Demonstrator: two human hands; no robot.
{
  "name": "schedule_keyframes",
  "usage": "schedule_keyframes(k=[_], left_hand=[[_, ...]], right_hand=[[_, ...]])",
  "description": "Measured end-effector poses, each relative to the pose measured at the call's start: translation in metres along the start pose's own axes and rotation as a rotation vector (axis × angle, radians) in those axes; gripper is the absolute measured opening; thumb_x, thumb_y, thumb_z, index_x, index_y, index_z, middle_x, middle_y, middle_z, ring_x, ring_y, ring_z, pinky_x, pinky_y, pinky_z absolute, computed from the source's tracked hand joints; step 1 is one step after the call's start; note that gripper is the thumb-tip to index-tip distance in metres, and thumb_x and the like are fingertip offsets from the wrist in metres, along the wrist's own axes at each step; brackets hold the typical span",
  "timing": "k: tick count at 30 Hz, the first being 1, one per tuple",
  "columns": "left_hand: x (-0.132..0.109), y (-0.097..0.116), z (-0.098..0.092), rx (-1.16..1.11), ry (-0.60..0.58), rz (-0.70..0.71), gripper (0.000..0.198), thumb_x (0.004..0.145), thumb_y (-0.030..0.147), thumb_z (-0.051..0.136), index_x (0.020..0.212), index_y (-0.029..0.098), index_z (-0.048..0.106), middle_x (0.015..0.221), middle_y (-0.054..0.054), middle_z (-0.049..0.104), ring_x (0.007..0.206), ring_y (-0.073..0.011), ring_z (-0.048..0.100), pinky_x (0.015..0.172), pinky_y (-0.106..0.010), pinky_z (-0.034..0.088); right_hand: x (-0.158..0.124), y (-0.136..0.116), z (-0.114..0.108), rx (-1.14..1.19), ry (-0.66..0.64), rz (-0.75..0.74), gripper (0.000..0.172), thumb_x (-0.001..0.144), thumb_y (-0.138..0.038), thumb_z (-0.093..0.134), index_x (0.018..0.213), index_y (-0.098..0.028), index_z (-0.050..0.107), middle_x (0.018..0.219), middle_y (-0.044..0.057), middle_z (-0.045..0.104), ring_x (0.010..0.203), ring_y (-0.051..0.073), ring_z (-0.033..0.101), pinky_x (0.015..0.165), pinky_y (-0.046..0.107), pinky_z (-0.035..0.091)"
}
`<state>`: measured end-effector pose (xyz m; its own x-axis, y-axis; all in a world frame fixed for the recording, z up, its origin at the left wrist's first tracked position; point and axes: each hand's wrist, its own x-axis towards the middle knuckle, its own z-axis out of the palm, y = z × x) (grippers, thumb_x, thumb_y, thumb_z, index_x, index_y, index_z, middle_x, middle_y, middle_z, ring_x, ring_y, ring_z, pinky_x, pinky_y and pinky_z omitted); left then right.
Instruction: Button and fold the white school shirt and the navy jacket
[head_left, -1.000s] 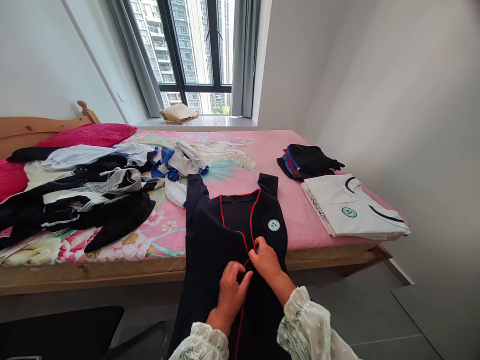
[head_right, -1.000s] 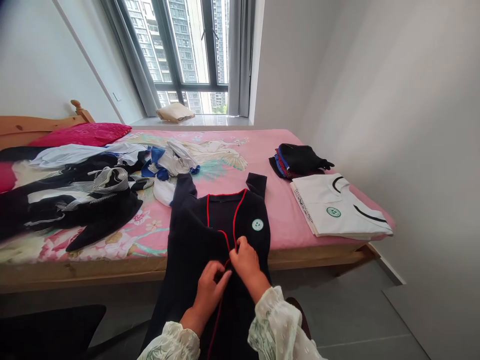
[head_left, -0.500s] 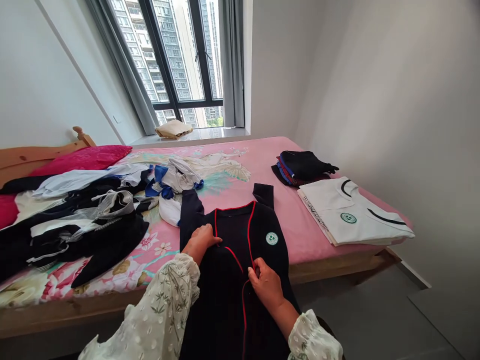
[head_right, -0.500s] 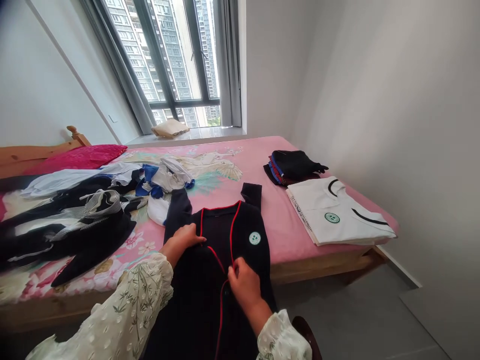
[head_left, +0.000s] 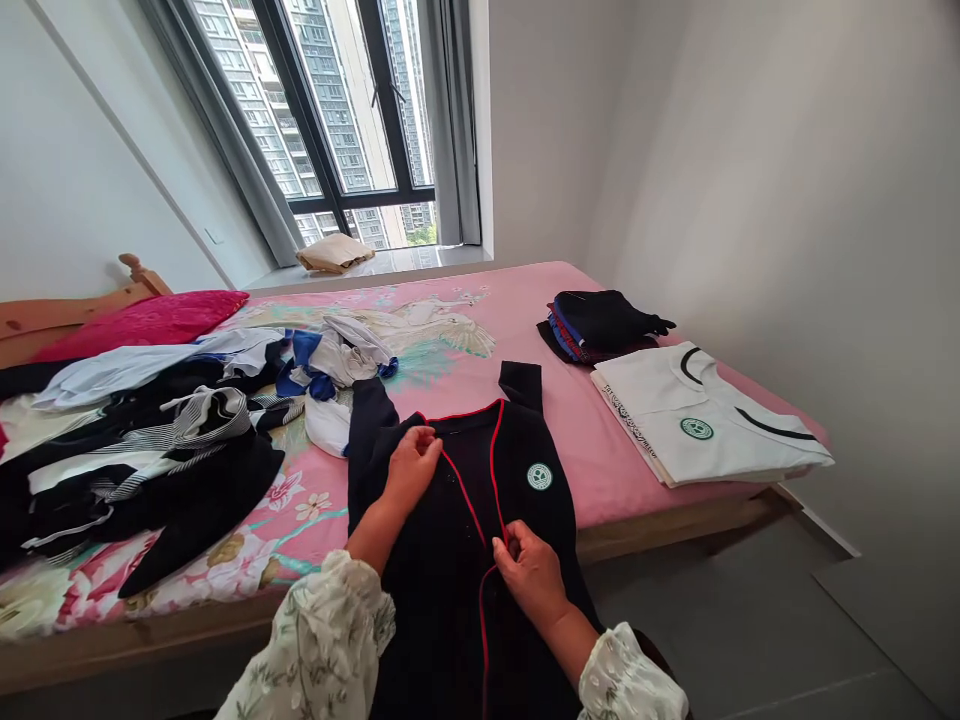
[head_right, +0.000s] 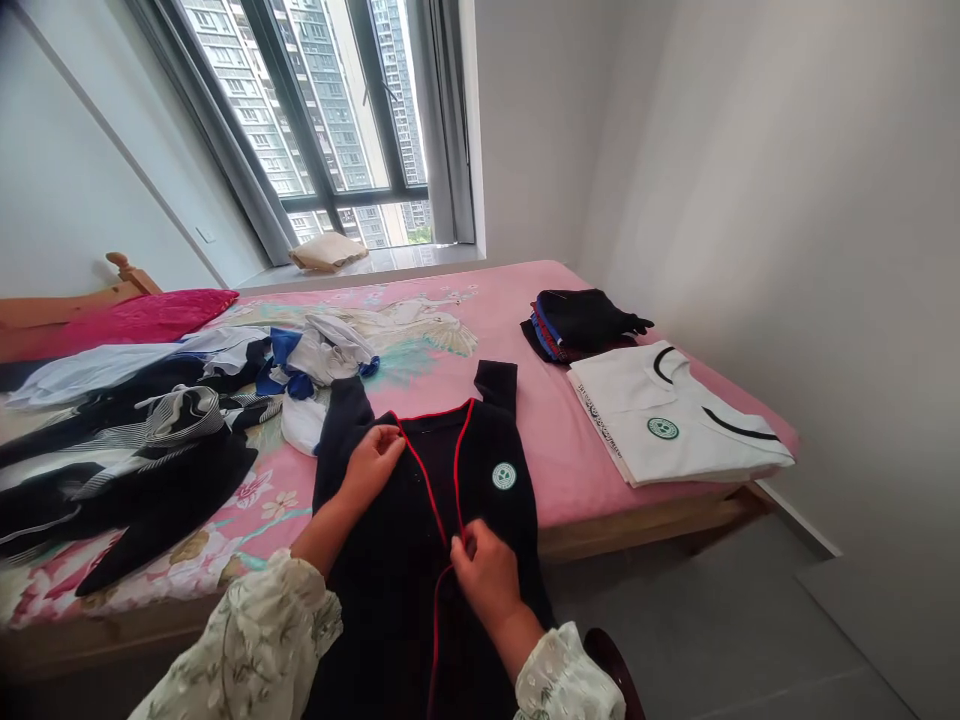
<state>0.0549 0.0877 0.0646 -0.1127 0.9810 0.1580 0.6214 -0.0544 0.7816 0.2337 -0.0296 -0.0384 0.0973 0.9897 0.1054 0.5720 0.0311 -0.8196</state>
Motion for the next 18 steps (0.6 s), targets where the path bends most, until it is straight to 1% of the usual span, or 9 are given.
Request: schedule_keyframes(k=[3,5,7,9,12,15,18], left_hand=[[-0.052,-0.005,0.013,0.015,-0.102,0.122,0.015,0.073,0.02,0.057,0.087,0.021,0.059,0.075,0.002,0.058,0.068,-0.0129,0.054,0.07,-0.028,0.045],[-0.081,-0.015,0.021,0.061,-0.171,0.182,0.018,0.07,0.013,0.055,0.085,0.022,0.059,0.078,0.0,0.059,0.073,-0.0157,0.055,0.072,-0.03,0.044],[-0.1,-0.024,0.028,0.108,-0.216,0.227,0.024,0.069,0.008,0.052,0.086,0.023,0.059,0.085,-0.002,0.062,0.083,-0.0187,0.055,0.076,-0.033,0.043],[-0.108,-0.029,0.032,0.103,-0.234,0.228,0.027,0.068,0.005,0.049,0.084,0.024,0.059,0.088,-0.003,0.063,0.087,-0.0198,0.054,0.079,-0.034,0.041],[-0.106,-0.028,0.034,-0.005,-0.223,0.132,0.023,0.065,0.004,0.05,0.076,0.023,0.057,0.077,0.0,0.06,0.076,-0.0173,0.052,0.074,-0.031,0.039],[-0.1,-0.028,0.032,-0.099,-0.207,0.027,0.014,0.065,0.009,0.052,0.069,0.022,0.051,0.065,0.003,0.054,0.063,-0.0136,0.048,0.064,-0.027,0.037],[-0.098,-0.034,0.031,-0.176,-0.199,-0.041,0.01,0.066,0.015,0.055,0.067,0.021,0.048,0.064,0.004,0.054,0.061,-0.012,0.049,0.06,-0.025,0.038]], right_hand=[[0.0,-0.001,-0.001,-0.024,-0.004,0.011,0.022,0.081,-0.037,0.05,0.066,-0.021,0.049,0.056,-0.003,0.05,0.052,0.012,0.045,0.054,0.024,0.029],[0.0,-0.001,-0.001,-0.038,0.005,-0.009,0.022,0.08,-0.036,0.051,0.065,-0.021,0.049,0.058,-0.003,0.05,0.054,0.012,0.046,0.055,0.024,0.03],[-0.002,-0.002,-0.001,-0.036,0.021,-0.033,0.02,0.081,-0.035,0.051,0.066,-0.021,0.05,0.063,-0.001,0.051,0.058,0.013,0.048,0.057,0.024,0.033],[-0.002,-0.006,-0.001,-0.025,0.028,-0.048,0.019,0.081,-0.034,0.05,0.068,-0.021,0.051,0.067,0.0,0.053,0.06,0.013,0.049,0.058,0.024,0.034],[-0.001,-0.021,-0.003,-0.039,0.029,-0.093,0.019,0.083,-0.032,0.05,0.068,-0.02,0.052,0.068,0.0,0.053,0.061,0.013,0.05,0.06,0.024,0.036],[0.004,-0.037,-0.001,-0.073,-0.002,-0.159,0.019,0.085,-0.031,0.048,0.072,-0.02,0.057,0.072,0.002,0.056,0.065,0.014,0.051,0.062,0.025,0.037],[0.006,-0.044,0.003,-0.06,-0.054,-0.168,0.022,0.086,-0.028,0.045,0.078,-0.02,0.063,0.076,0.003,0.059,0.069,0.015,0.054,0.065,0.025,0.039]])
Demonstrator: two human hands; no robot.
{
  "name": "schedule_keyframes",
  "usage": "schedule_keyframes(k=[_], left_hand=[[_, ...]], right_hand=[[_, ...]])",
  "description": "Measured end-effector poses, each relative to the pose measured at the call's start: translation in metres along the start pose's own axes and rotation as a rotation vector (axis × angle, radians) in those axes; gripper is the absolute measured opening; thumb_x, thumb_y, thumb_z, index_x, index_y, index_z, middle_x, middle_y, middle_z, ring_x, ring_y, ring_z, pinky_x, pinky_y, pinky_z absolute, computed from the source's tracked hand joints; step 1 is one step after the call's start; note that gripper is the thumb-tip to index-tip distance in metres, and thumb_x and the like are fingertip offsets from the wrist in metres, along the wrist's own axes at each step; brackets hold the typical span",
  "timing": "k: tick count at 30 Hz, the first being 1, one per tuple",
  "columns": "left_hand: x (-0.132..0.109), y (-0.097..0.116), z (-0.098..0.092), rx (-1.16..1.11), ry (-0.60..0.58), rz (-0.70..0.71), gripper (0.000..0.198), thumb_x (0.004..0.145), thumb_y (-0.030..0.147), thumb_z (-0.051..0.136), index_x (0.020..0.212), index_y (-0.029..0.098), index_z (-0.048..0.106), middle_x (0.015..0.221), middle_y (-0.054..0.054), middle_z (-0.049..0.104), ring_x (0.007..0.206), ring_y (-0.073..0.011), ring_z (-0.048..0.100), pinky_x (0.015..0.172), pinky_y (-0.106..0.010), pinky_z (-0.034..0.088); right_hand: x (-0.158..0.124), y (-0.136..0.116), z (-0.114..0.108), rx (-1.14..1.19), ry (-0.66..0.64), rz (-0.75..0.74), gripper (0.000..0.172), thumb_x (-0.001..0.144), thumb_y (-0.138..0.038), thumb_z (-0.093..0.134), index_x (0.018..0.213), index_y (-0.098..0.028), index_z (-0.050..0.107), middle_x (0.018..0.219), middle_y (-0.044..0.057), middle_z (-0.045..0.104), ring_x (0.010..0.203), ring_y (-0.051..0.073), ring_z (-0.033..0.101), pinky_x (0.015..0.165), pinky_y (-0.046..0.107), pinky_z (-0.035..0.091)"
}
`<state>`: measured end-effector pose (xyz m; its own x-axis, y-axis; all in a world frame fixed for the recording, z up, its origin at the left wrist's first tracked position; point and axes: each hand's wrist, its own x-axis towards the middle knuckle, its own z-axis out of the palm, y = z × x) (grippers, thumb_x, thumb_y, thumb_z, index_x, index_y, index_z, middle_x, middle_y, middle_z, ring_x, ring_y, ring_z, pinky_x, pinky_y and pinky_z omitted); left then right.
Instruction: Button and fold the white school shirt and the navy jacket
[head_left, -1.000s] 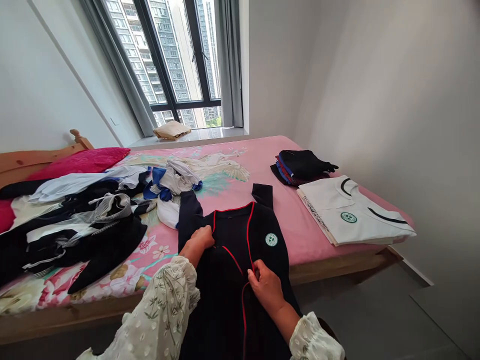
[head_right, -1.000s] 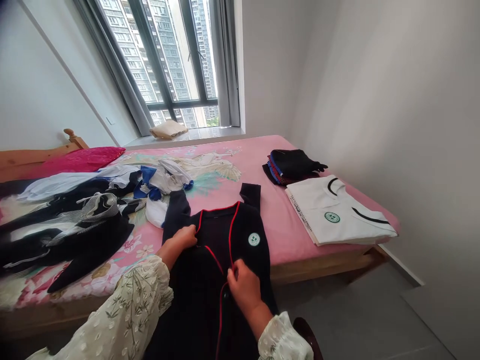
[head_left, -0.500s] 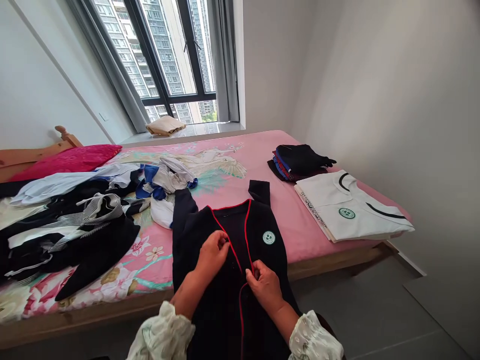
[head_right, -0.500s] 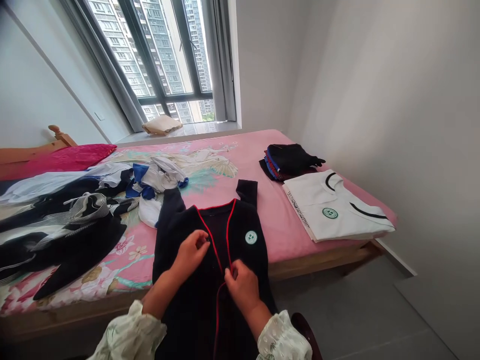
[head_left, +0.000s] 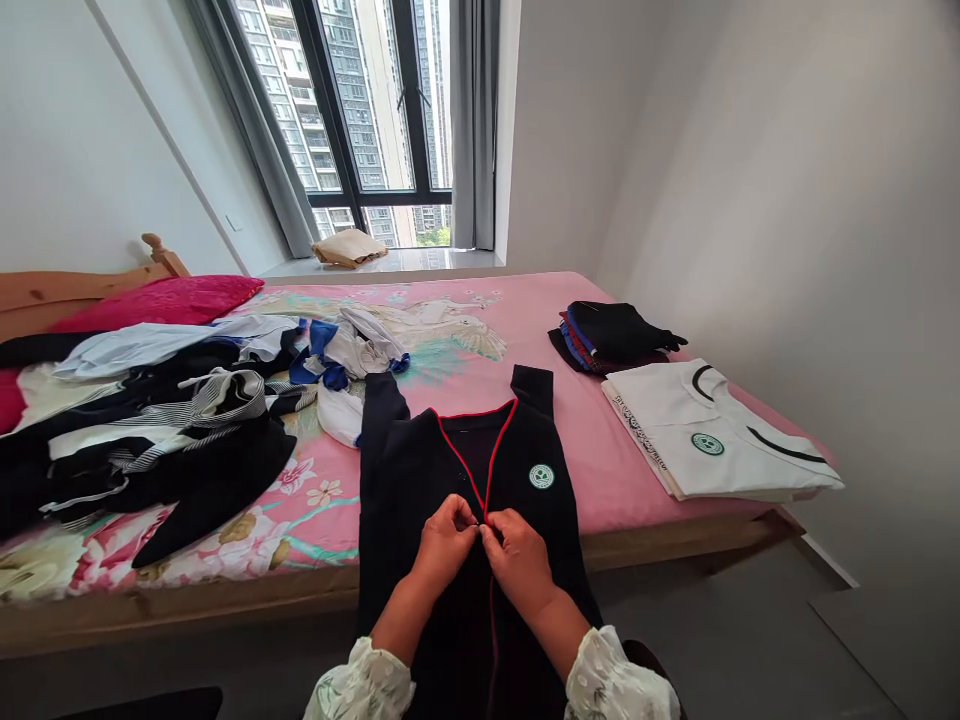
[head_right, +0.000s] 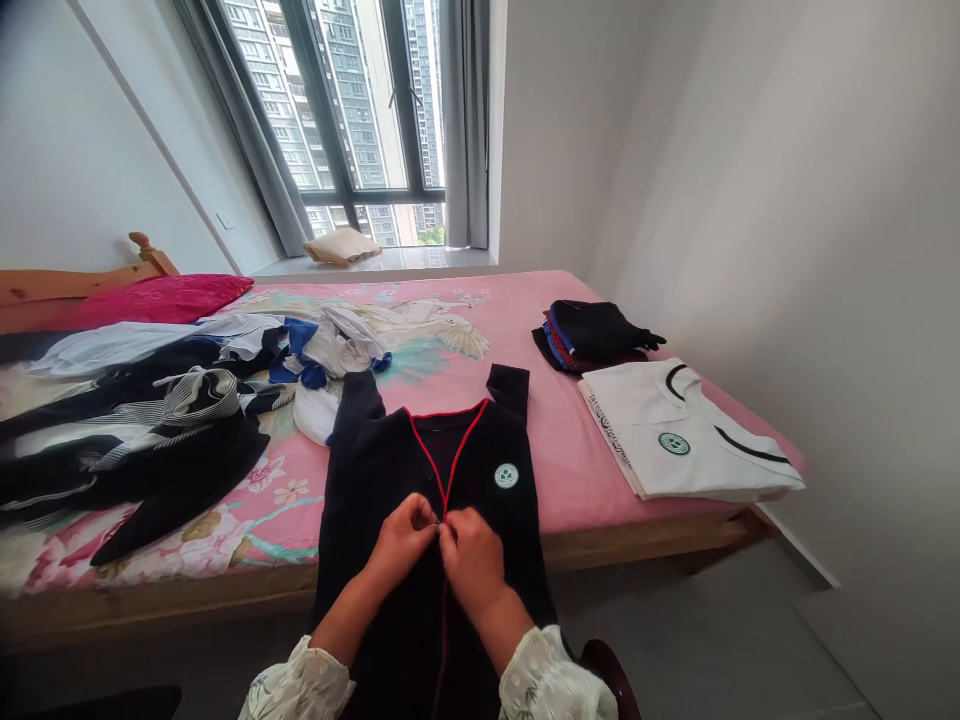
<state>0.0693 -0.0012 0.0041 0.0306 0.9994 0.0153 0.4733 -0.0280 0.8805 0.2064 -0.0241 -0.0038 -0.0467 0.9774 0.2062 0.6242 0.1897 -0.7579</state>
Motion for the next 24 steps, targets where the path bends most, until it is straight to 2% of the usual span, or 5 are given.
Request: schedule_keyframes(k=[6,9,12,19,24], left_hand=[[0.001,-0.015,0.001,-0.165,-0.022,-0.031,0.008,0.065,0.017,0.058,0.068,0.019,0.051,0.065,0.004,0.056,0.061,-0.0104,0.049,0.062,-0.022,0.039],[0.002,-0.016,0.002,-0.237,-0.034,-0.037,0.007,0.064,0.018,0.059,0.067,0.019,0.052,0.065,0.004,0.056,0.061,-0.0101,0.05,0.061,-0.022,0.039],[0.002,-0.012,0.0,-0.292,-0.06,-0.041,0.007,0.064,0.019,0.06,0.068,0.018,0.054,0.066,0.003,0.057,0.062,-0.0101,0.051,0.061,-0.022,0.039],[0.005,-0.012,0.004,-0.315,-0.031,-0.101,0.018,0.058,0.02,0.065,0.064,0.018,0.049,0.056,0.007,0.046,0.053,-0.007,0.04,0.052,-0.02,0.032],[0.008,-0.019,0.005,-0.331,-0.036,-0.093,0.014,0.059,0.019,0.057,0.065,0.02,0.044,0.055,0.008,0.045,0.05,-0.0071,0.04,0.05,-0.02,0.033]], right_hand=[[0.006,0.016,0.003,0.241,-0.106,0.082,0.035,0.087,-0.033,0.037,0.074,-0.017,0.065,0.07,0.002,0.06,0.066,0.014,0.054,0.063,0.024,0.041],[0.016,0.023,0.003,0.3,-0.21,0.148,0.023,0.079,-0.029,0.047,0.07,-0.016,0.064,0.061,-0.001,0.058,0.058,0.012,0.051,0.057,0.022,0.038],[0.023,0.024,0.004,0.219,-0.23,0.135,0.01,0.071,-0.024,0.055,0.069,-0.017,0.061,0.063,-0.001,0.06,0.059,0.012,0.052,0.056,0.021,0.037],[0.018,0.014,0.002,-0.016,-0.226,0.088,0.008,0.073,-0.026,0.055,0.072,-0.02,0.061,0.068,-0.001,0.062,0.063,0.012,0.054,0.058,0.022,0.034],[0.029,0.012,0.001,0.181,-0.367,0.346,0.006,0.07,-0.024,0.056,0.071,-0.018,0.057,0.061,-0.002,0.055,0.054,0.011,0.052,0.053,0.022,0.037]])
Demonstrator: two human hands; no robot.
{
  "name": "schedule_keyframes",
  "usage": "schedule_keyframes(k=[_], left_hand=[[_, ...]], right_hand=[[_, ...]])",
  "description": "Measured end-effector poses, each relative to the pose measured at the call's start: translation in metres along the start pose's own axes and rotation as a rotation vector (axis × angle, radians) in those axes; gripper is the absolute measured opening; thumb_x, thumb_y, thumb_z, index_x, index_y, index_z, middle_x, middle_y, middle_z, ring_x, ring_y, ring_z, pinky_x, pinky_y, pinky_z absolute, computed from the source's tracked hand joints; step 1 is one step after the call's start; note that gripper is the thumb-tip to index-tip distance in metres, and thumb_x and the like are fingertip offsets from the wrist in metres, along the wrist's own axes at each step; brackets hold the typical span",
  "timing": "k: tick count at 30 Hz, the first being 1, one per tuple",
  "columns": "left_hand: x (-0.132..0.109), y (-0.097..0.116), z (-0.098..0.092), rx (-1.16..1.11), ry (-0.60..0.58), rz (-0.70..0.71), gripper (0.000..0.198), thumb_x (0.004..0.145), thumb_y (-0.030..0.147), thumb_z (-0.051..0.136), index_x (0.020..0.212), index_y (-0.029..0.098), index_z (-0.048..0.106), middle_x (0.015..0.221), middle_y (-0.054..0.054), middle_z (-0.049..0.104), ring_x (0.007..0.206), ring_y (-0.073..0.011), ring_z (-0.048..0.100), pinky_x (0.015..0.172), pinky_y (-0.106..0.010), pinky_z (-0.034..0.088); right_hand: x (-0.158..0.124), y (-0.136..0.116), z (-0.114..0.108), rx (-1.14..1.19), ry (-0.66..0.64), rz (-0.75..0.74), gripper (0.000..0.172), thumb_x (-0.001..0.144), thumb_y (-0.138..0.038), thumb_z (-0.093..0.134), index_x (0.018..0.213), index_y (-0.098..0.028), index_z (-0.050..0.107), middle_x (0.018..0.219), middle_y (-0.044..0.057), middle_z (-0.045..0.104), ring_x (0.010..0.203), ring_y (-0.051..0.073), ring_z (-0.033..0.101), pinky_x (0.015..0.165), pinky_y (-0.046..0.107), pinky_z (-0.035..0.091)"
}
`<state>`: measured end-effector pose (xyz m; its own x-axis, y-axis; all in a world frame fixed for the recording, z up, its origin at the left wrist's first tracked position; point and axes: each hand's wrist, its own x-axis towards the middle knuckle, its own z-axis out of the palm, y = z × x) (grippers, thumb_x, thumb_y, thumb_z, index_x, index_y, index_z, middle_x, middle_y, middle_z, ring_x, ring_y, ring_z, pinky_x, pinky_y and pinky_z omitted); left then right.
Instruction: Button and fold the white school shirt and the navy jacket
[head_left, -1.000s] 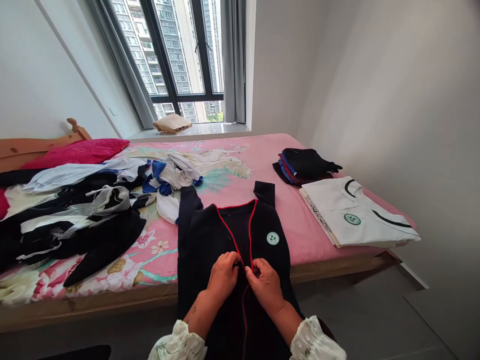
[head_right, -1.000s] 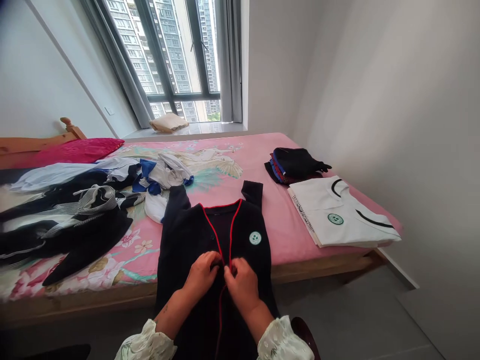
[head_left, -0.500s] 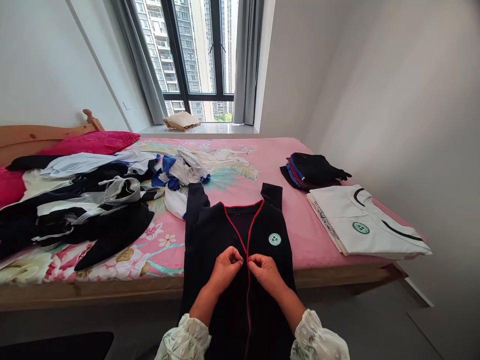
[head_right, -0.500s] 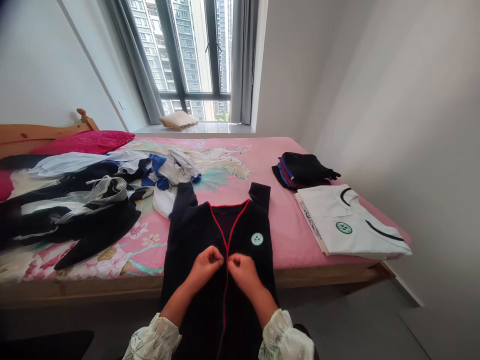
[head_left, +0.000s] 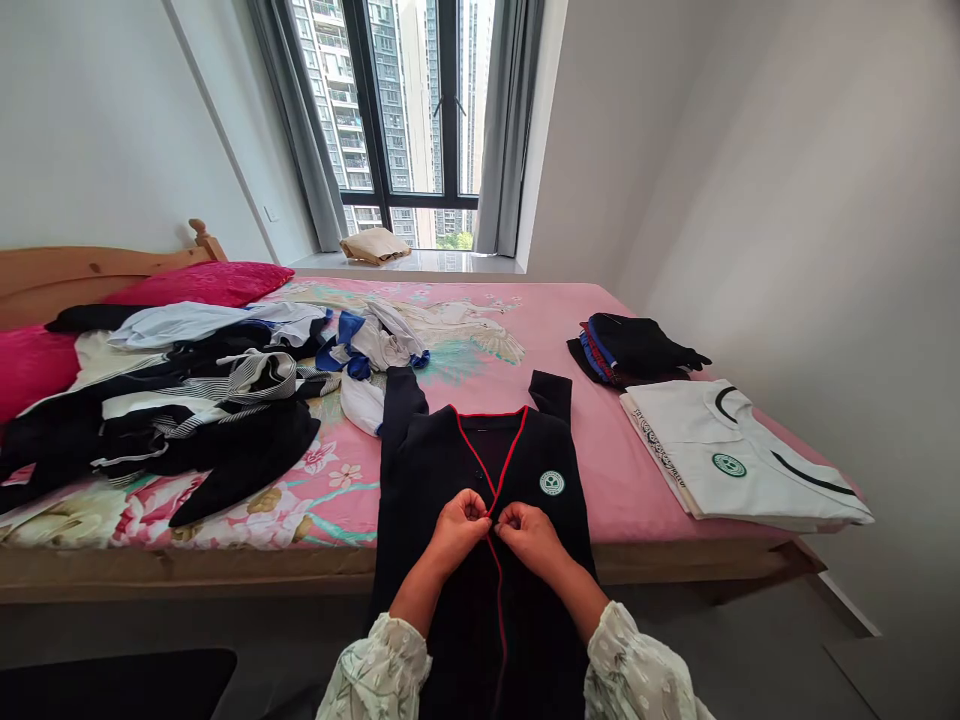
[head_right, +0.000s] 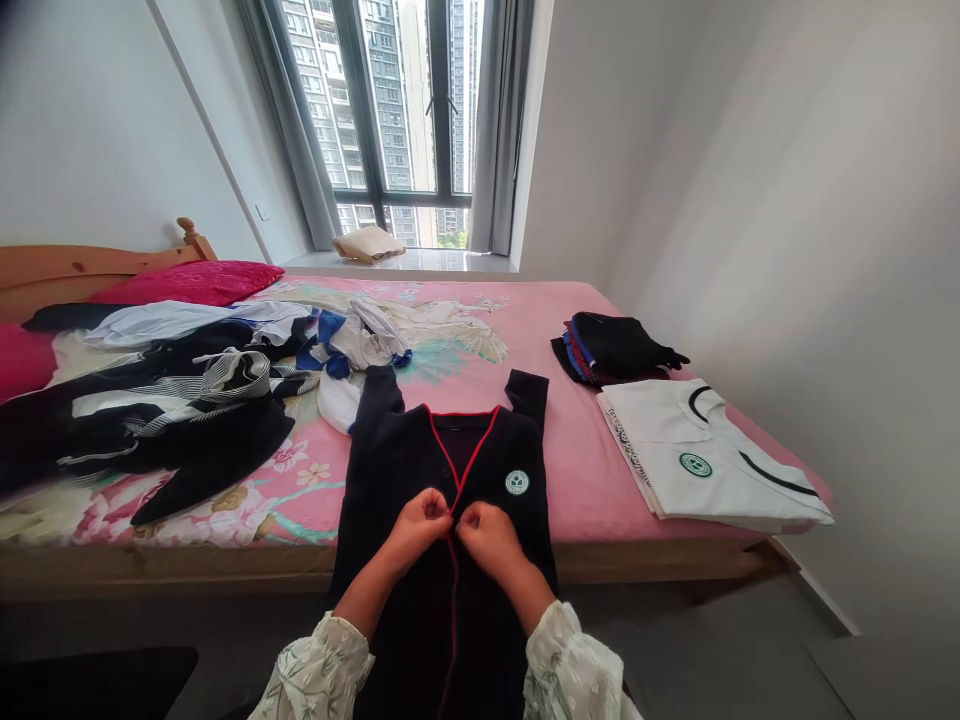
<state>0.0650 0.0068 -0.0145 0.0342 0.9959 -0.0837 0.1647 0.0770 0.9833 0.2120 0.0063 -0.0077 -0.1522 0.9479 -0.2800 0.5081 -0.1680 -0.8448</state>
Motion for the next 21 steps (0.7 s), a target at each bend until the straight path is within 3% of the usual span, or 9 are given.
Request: schedule_keyframes(k=[6,9,12,17,19,21], left_hand=[[-0.012,0.004,-0.003,0.085,-0.015,0.12,0.011,0.062,0.015,0.057,0.07,0.019,0.05,0.064,0.007,0.049,0.06,-0.0084,0.044,0.058,-0.021,0.036],[-0.014,0.004,-0.002,0.119,0.006,0.148,0.011,0.064,0.017,0.059,0.072,0.02,0.052,0.065,0.007,0.048,0.06,-0.0088,0.044,0.058,-0.021,0.035],[-0.013,0.004,0.0,0.154,0.017,0.14,0.016,0.066,0.025,0.064,0.075,0.02,0.052,0.064,0.007,0.048,0.058,-0.0089,0.042,0.057,-0.022,0.035],[-0.015,0.01,0.001,0.254,0.04,0.164,0.015,0.072,0.032,0.06,0.072,0.021,0.05,0.06,0.007,0.047,0.056,-0.0098,0.042,0.056,-0.022,0.035],[-0.015,0.013,-0.001,0.274,0.063,0.169,0.01,0.078,0.029,0.052,0.072,0.021,0.049,0.06,0.006,0.047,0.056,-0.0105,0.044,0.056,-0.023,0.035],[-0.011,0.014,-0.004,0.291,0.104,0.173,0.008,0.08,0.024,0.046,0.073,0.022,0.049,0.063,0.005,0.049,0.057,-0.0112,0.046,0.059,-0.024,0.037]], right_hand=[[0.012,-0.009,-0.013,0.075,-0.235,0.15,0.006,0.07,-0.022,0.05,0.07,-0.017,0.055,0.049,-0.006,0.046,0.033,0.008,0.041,0.036,0.021,0.032],[0.01,-0.012,-0.019,0.035,-0.245,0.157,0.012,0.075,-0.025,0.049,0.071,-0.018,0.057,0.043,-0.006,0.045,0.031,0.01,0.04,0.036,0.021,0.031],[0.009,-0.019,-0.023,-0.024,-0.116,0.108,0.023,0.083,-0.035,0.044,0.072,-0.019,0.056,0.047,-0.003,0.051,0.039,0.011,0.047,0.043,0.022,0.034],[0.021,-0.044,-0.023,-0.299,0.346,-0.115,0.042,0.08,-0.06,0.048,0.091,-0.02,0.054,0.075,0.003,0.065,0.074,0.019,0.063,0.066,0.027,0.041],[0.033,-0.049,-0.019,-0.426,0.349,-0.058,0.053,0.074,-0.065,0.053,0.098,-0.018,0.053,0.081,0.007,0.067,0.08,0.024,0.065,0.069,0.031,0.042],[0.044,-0.047,-0.016,-0.492,0.292,-0.001,0.05,0.071,-0.058,0.059,0.098,-0.016,0.054,0.085,0.012,0.067,0.084,0.028,0.064,0.07,0.033,0.041]])
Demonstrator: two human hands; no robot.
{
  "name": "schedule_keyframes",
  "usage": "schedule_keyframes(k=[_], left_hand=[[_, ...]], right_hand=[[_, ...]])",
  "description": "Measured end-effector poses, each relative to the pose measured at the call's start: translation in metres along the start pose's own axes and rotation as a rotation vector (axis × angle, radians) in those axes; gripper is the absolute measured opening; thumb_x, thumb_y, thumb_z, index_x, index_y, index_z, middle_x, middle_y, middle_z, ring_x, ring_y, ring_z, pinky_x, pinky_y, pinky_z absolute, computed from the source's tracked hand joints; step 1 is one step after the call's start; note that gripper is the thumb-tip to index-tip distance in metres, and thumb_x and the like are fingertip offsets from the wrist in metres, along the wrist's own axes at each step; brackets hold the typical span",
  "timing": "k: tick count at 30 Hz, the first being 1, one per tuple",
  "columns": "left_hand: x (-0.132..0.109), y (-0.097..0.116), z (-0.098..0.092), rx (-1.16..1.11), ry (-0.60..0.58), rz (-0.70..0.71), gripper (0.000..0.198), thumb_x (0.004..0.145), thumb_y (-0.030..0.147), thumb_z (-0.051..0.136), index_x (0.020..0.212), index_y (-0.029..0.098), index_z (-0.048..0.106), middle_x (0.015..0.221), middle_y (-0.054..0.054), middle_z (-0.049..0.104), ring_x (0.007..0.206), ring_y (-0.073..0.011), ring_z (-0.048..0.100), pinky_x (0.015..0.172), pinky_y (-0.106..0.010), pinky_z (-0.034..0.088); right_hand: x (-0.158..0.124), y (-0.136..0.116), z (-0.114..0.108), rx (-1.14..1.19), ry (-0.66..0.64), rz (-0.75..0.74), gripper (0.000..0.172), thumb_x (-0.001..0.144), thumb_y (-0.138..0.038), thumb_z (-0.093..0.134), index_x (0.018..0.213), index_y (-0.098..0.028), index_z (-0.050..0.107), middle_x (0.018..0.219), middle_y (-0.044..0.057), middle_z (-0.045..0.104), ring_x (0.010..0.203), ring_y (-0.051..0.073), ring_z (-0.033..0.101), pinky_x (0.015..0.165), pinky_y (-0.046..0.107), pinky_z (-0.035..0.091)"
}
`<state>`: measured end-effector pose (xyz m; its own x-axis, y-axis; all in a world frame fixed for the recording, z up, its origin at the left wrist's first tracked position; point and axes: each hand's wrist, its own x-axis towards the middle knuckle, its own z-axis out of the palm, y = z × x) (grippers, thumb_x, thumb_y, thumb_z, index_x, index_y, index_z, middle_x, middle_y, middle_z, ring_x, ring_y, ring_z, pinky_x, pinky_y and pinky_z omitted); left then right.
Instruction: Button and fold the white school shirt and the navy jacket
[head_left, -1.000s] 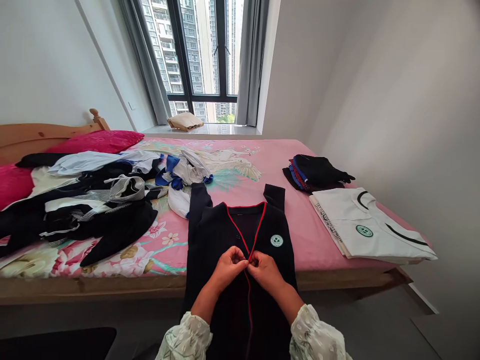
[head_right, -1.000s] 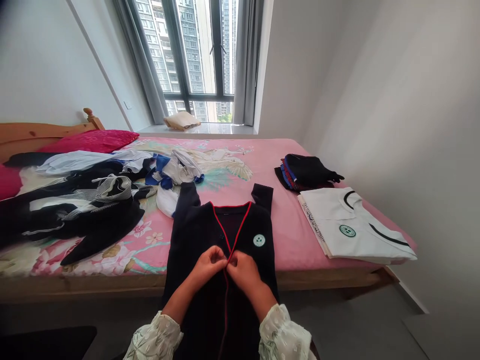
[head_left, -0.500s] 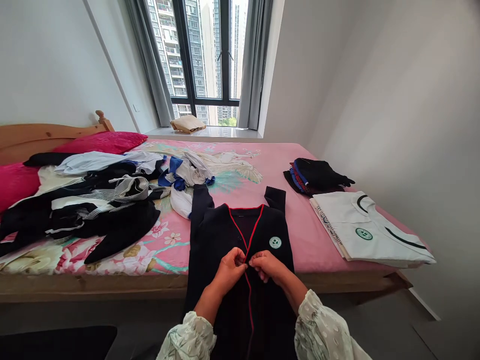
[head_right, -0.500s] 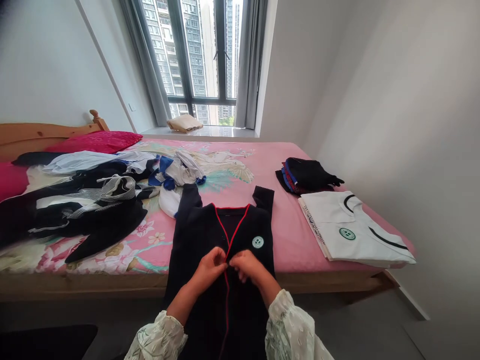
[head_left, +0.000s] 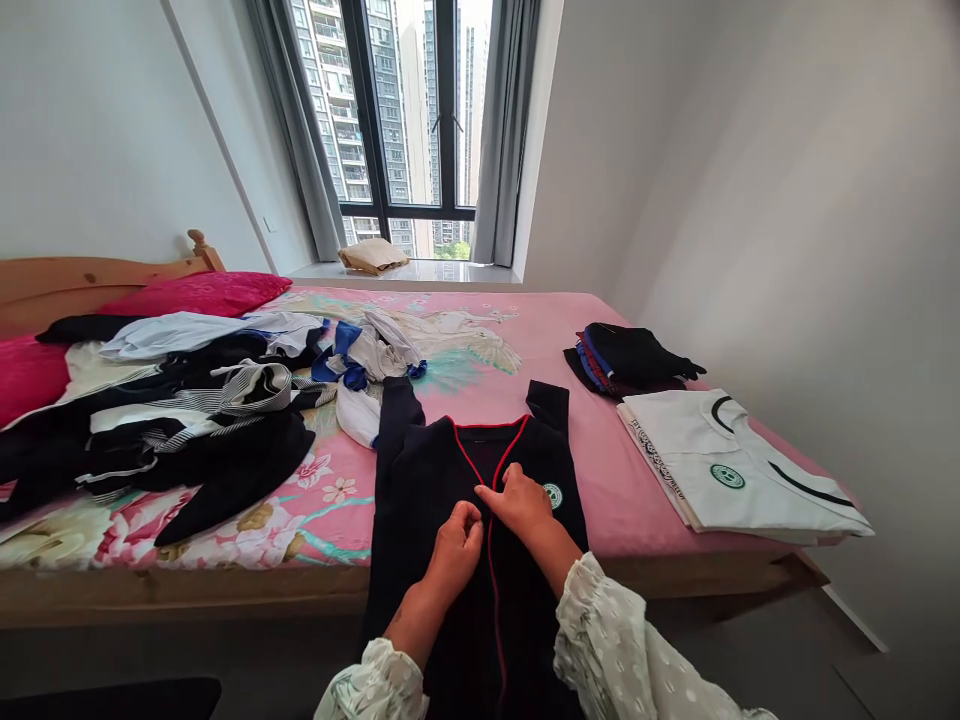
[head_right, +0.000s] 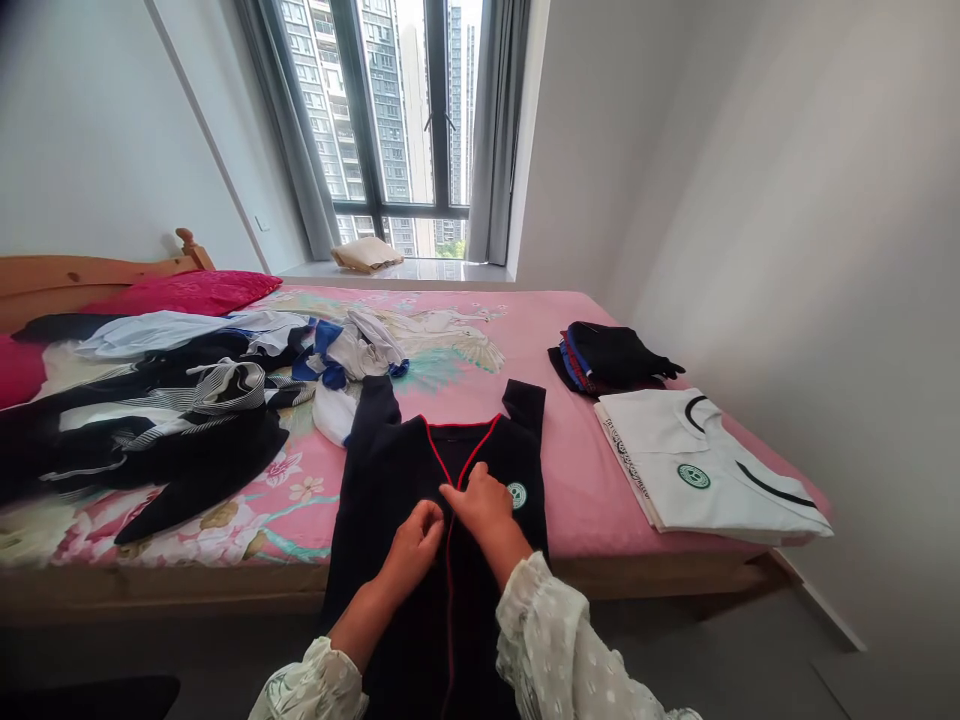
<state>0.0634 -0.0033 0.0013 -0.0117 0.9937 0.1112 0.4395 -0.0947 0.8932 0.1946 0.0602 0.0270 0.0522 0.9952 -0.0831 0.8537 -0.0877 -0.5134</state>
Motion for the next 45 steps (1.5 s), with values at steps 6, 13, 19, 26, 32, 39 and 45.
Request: schedule_keyframes(k=[6,13,19,26,32,39,45], left_hand=[[0.044,-0.007,-0.005,0.049,0.113,0.024,0.013,0.071,0.011,0.055,0.077,0.022,0.054,0.077,0.002,0.057,0.071,-0.0136,0.052,0.072,-0.027,0.037],[0.067,-0.022,-0.002,-0.012,0.078,-0.04,0.017,0.062,0.008,0.059,0.072,0.021,0.057,0.065,0.005,0.057,0.061,-0.0115,0.051,0.063,-0.024,0.037],[0.065,-0.028,-0.01,-0.125,0.084,-0.057,0.009,0.066,0.016,0.057,0.065,0.02,0.05,0.061,0.006,0.053,0.059,-0.0101,0.049,0.06,-0.022,0.038],[0.069,-0.031,-0.01,-0.282,0.002,-0.054,0.012,0.066,0.022,0.06,0.065,0.019,0.049,0.064,0.004,0.056,0.06,-0.0096,0.05,0.061,-0.022,0.039],[0.07,-0.034,-0.009,-0.332,-0.011,-0.064,0.014,0.064,0.023,0.063,0.062,0.018,0.051,0.062,0.004,0.054,0.059,-0.0092,0.048,0.061,-0.022,0.038],[0.074,-0.034,-0.014,-0.343,-0.075,-0.103,0.017,0.058,0.021,0.067,0.065,0.018,0.052,0.059,0.007,0.05,0.055,-0.0075,0.043,0.054,-0.02,0.034],[0.076,-0.032,-0.012,-0.32,-0.028,-0.158,0.017,0.053,0.012,0.061,0.061,0.019,0.047,0.053,0.009,0.043,0.051,-0.0063,0.038,0.049,-0.019,0.03]], right_hand=[[0.01,0.022,0.016,0.047,-0.019,-0.035,0.01,0.074,-0.026,0.053,0.074,-0.018,0.06,0.076,0.007,0.067,0.076,0.021,0.062,0.062,0.026,0.036],[0.008,0.022,0.011,0.167,0.021,-0.038,0.022,0.078,-0.036,0.051,0.064,-0.02,0.057,0.061,0.0,0.06,0.057,0.013,0.053,0.052,0.022,0.031],[0.01,0.001,0.031,0.237,0.038,-0.235,0.015,0.074,-0.03,0.053,0.067,-0.02,0.061,0.067,0.0,0.062,0.063,0.013,0.054,0.059,0.023,0.033],[0.014,0.021,0.041,0.532,-0.097,-0.185,0.032,0.082,-0.032,0.038,0.078,-0.018,0.067,0.068,0.001,0.065,0.062,0.014,0.057,0.054,0.022,0.038],[0.023,0.022,0.039,0.551,-0.204,-0.15,0.021,0.074,-0.029,0.052,0.082,-0.017,0.067,0.068,0.001,0.065,0.058,0.013,0.056,0.05,0.021,0.039],[0.021,0.017,0.044,0.431,-0.121,-0.247,0.013,0.071,-0.031,0.059,0.068,-0.018,0.061,0.065,-0.001,0.061,0.062,0.012,0.054,0.058,0.021,0.038],[0.017,0.02,0.048,0.398,-0.088,-0.271,0.01,0.074,-0.028,0.055,0.07,-0.019,0.059,0.068,-0.002,0.061,0.064,0.012,0.055,0.061,0.021,0.039]])
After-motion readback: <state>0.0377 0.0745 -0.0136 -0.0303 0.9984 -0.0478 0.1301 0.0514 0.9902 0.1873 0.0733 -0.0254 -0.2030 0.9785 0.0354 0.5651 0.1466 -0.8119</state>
